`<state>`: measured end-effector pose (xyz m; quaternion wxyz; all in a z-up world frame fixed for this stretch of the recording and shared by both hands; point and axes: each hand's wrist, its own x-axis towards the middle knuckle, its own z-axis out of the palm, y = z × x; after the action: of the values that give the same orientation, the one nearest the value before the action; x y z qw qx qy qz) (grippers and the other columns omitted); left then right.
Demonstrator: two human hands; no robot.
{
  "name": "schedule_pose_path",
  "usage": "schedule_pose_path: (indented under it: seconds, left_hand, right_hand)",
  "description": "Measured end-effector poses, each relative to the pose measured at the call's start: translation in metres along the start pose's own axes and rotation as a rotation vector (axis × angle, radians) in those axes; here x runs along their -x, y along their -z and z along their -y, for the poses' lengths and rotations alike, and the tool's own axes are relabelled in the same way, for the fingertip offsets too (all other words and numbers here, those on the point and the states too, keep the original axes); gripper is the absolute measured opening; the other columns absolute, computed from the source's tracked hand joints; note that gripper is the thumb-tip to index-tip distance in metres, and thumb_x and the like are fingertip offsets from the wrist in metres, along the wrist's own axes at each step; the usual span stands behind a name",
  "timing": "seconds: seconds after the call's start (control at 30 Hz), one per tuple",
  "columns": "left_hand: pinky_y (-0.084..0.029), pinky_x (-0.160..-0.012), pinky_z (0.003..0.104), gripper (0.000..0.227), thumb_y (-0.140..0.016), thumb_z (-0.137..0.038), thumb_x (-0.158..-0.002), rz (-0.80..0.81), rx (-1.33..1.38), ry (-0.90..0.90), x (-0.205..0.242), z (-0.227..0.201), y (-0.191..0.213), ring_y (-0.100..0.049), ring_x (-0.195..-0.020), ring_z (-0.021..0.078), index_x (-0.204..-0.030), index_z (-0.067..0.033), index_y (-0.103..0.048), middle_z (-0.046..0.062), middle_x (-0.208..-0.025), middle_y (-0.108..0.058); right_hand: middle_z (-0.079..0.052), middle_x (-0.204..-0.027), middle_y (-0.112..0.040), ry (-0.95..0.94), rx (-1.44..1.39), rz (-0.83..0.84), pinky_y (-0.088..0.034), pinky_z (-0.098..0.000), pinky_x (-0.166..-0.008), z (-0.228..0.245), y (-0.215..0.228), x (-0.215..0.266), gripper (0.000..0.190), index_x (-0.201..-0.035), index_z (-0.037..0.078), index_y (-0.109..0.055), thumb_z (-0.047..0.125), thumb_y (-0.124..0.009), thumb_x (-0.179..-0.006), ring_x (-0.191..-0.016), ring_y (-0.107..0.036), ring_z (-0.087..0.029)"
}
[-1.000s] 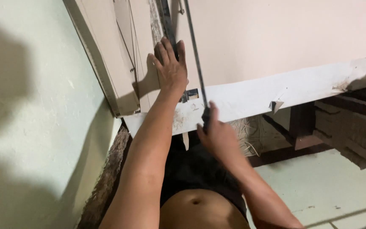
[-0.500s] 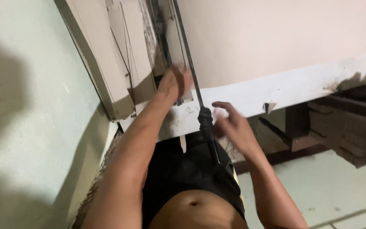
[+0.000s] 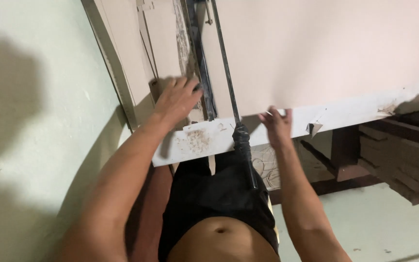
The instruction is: The person feeds a large board into a manual cutting machine and pulls a lever to cut it into smaller pieces. The person repeats this process multiple times, stacking the cut pieces on the left side of the machine.
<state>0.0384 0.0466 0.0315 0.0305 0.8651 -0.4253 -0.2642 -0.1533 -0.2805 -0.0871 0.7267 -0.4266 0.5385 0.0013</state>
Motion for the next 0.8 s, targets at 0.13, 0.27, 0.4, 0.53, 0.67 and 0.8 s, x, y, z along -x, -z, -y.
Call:
schedule_pose_path:
  seconds: [0.13, 0.27, 0.4, 0.53, 0.67, 0.8]
  left_hand:
    - [-0.025, -0.104, 0.059, 0.07, -0.081, -0.025, -0.085, -0.067, 0.246, 0.291, -0.042, -0.01, -0.008, -0.032, -0.139, 0.0434, -0.145, -0.0178, -0.045, 0.024, -0.153, -0.035]
    - [0.009, -0.117, 0.073, 0.14, -0.087, -0.038, -0.078, 0.353, 0.312, 0.571, -0.088, -0.026, 0.0, 0.018, -0.153, 0.0464, -0.159, -0.0221, 0.026, 0.031, -0.164, 0.023]
    - [0.001, -0.118, 0.076, 0.124, -0.071, 0.004, -0.084, 0.144, 0.366, 0.57, -0.091, -0.034, -0.022, 0.011, -0.155, 0.0496, -0.159, -0.0174, 0.025, 0.034, -0.164, 0.02]
    - [0.003, -0.117, 0.076, 0.128, -0.079, -0.004, -0.08, 0.303, 0.323, 0.592, -0.088, -0.031, -0.008, 0.016, -0.153, 0.0503, -0.16, -0.0123, 0.021, 0.033, -0.162, 0.023]
    - [-0.007, -0.116, 0.076, 0.123, -0.089, -0.026, -0.072, 0.106, 0.176, 0.591, -0.092, -0.033, -0.028, -0.002, -0.152, 0.0507, -0.164, -0.0115, -0.009, 0.034, -0.163, 0.002]
    - [-0.011, -0.116, 0.074, 0.116, -0.082, -0.012, -0.076, 0.123, 0.177, 0.59, -0.087, -0.036, -0.022, -0.004, -0.152, 0.0512, -0.164, -0.0115, -0.005, 0.033, -0.164, -0.001]
  right_hand:
    - [-0.004, -0.097, -0.065, 0.085, 0.043, 0.023, -0.07, -0.04, -0.086, -0.009, -0.041, 0.0, 0.033, -0.129, 0.018, -0.048, 0.008, -0.064, -0.103, -0.084, -0.075, -0.02]
    - [-0.015, -0.105, -0.063, 0.032, 0.083, 0.072, -0.068, -0.0379, -0.084, 0.029, -0.07, 0.036, 0.037, -0.112, 0.006, -0.037, 0.017, -0.069, -0.098, -0.082, -0.073, -0.026]
    - [-0.022, -0.084, -0.076, -0.132, 1.022, 0.196, -0.067, -0.0352, -0.067, 0.102, -0.111, 0.115, 0.048, -0.114, -0.005, -0.071, 0.037, -0.046, -0.109, -0.07, -0.075, -0.027]
    - [-0.008, -0.077, -0.066, 0.071, 1.474, 0.28, -0.054, -0.0321, -0.057, 0.145, -0.166, 0.232, 0.089, -0.155, 0.015, -0.028, 0.067, -0.046, -0.086, -0.062, -0.067, -0.019]
    - [-0.022, -0.073, -0.072, 0.097, 1.813, 0.352, -0.055, -0.0618, -0.064, 0.018, -0.111, 0.187, 0.087, -0.163, 0.012, -0.001, 0.032, -0.052, -0.096, -0.065, -0.069, -0.051]
    - [-0.017, -0.072, -0.071, 0.559, 1.736, 0.38, -0.054, -0.056, -0.05, -0.074, -0.055, 0.11, 0.08, -0.161, -0.001, -0.006, 0.021, -0.057, -0.104, -0.053, -0.067, -0.041]
